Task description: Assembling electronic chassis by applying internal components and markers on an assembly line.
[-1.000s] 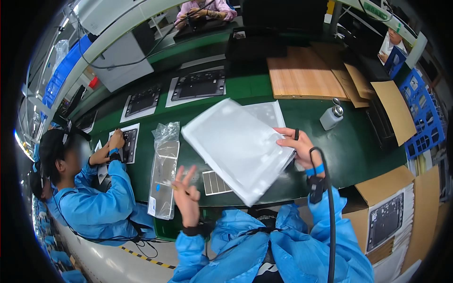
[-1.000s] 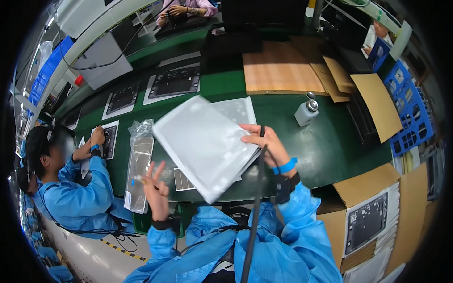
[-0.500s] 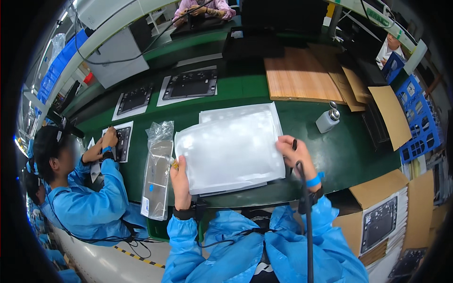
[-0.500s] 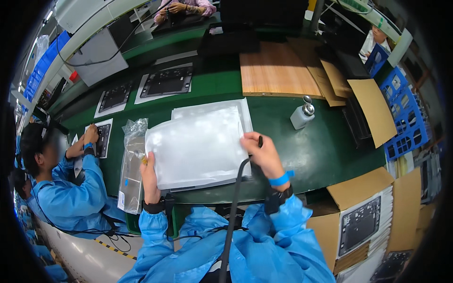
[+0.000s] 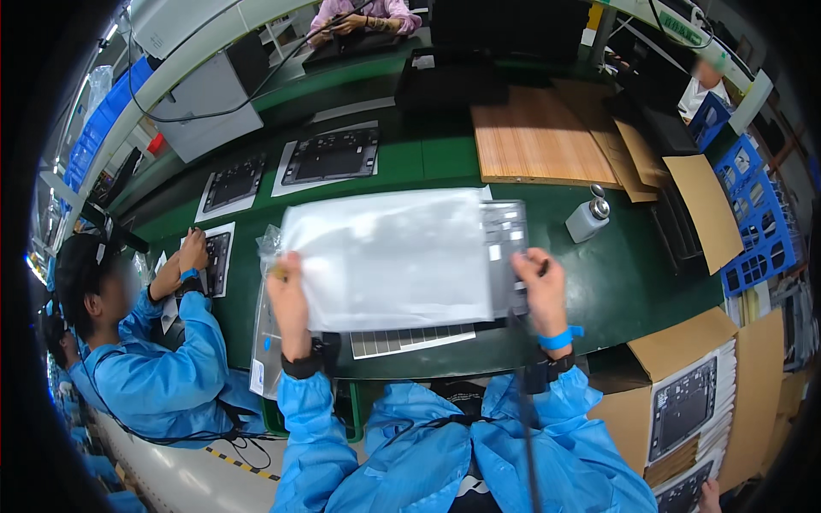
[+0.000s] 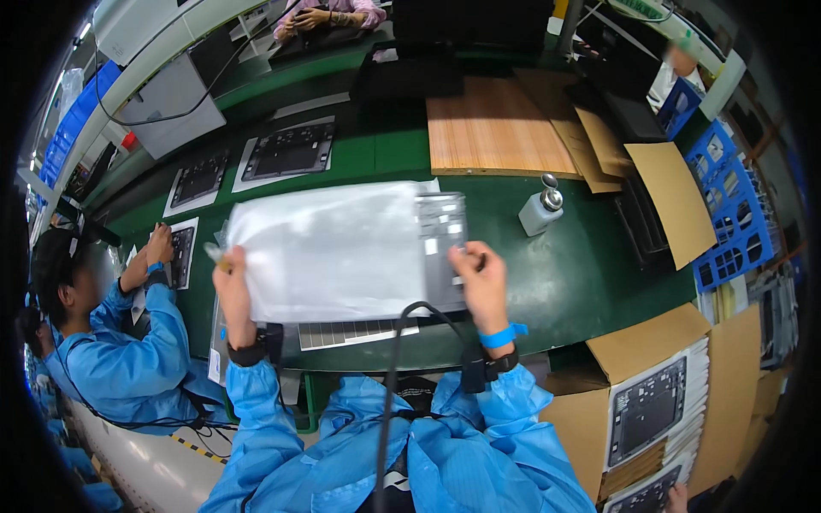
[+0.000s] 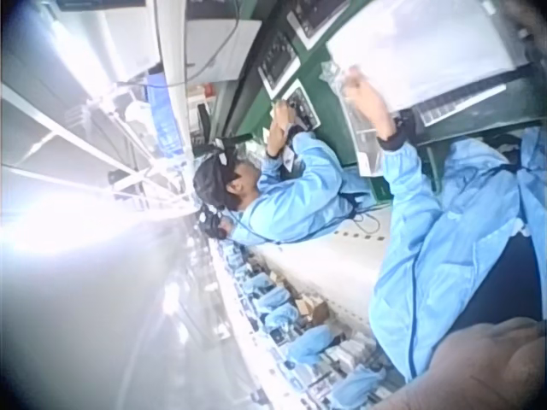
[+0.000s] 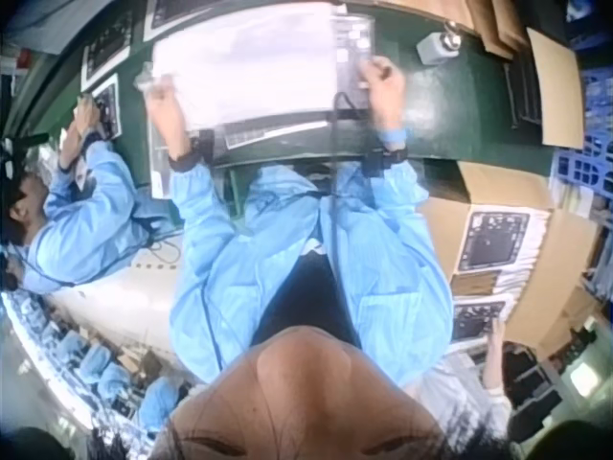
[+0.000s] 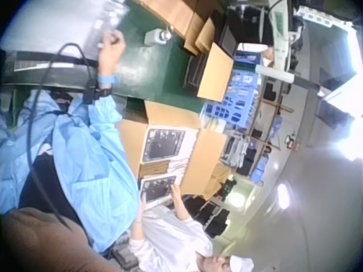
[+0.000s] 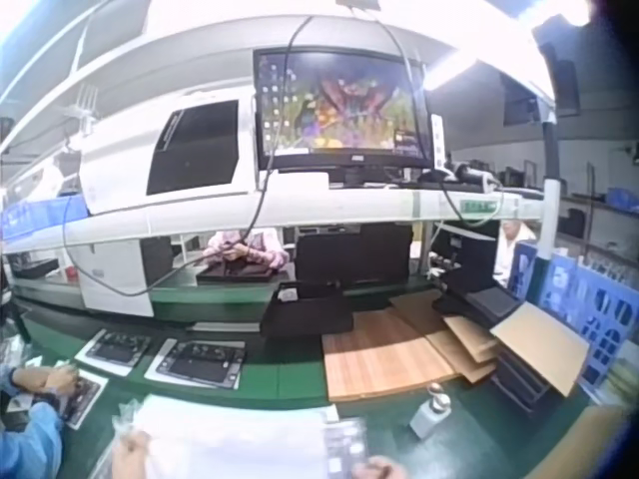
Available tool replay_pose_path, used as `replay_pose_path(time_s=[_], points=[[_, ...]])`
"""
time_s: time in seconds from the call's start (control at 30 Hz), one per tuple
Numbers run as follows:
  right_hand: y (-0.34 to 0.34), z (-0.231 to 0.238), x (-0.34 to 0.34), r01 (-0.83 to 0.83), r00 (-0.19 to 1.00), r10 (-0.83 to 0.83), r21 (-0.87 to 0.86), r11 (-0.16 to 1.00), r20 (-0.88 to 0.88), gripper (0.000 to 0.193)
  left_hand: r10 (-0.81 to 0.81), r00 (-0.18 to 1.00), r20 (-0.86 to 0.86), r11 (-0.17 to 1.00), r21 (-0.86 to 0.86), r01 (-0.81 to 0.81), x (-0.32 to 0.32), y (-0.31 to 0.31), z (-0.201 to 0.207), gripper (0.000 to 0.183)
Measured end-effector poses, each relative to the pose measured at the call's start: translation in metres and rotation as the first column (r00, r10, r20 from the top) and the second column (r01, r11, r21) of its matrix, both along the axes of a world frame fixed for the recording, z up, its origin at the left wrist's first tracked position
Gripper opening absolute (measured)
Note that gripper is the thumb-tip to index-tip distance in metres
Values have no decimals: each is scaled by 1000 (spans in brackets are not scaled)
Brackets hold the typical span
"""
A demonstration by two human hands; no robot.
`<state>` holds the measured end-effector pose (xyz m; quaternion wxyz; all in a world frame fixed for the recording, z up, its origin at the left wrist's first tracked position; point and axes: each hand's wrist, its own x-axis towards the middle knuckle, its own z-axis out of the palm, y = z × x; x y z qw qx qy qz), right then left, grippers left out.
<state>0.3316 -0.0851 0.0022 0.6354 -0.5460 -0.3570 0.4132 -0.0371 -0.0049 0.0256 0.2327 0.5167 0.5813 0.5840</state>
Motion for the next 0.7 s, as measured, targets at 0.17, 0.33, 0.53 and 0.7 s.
replay_pose_path(time_s=[0.17,0.33,0.53,0.7], points=[[-47,33,100,352,887,-365,97,931,283,28,-101,992,-72,986,-137,91,-48,20,-16,33],[-109,101,161,447,882,-464,167,879,85,24,-122,986,-116,953,-291,83,18,37,-20,32],[23,57,63,58,979,-70,70,996,190,20,-306,922,237,868,-329,372,47,36,-51,35],[59,-35,16,-72,996,79,-168,983,39,16,-217,885,411,897,-274,348,66,26,-57,42]])
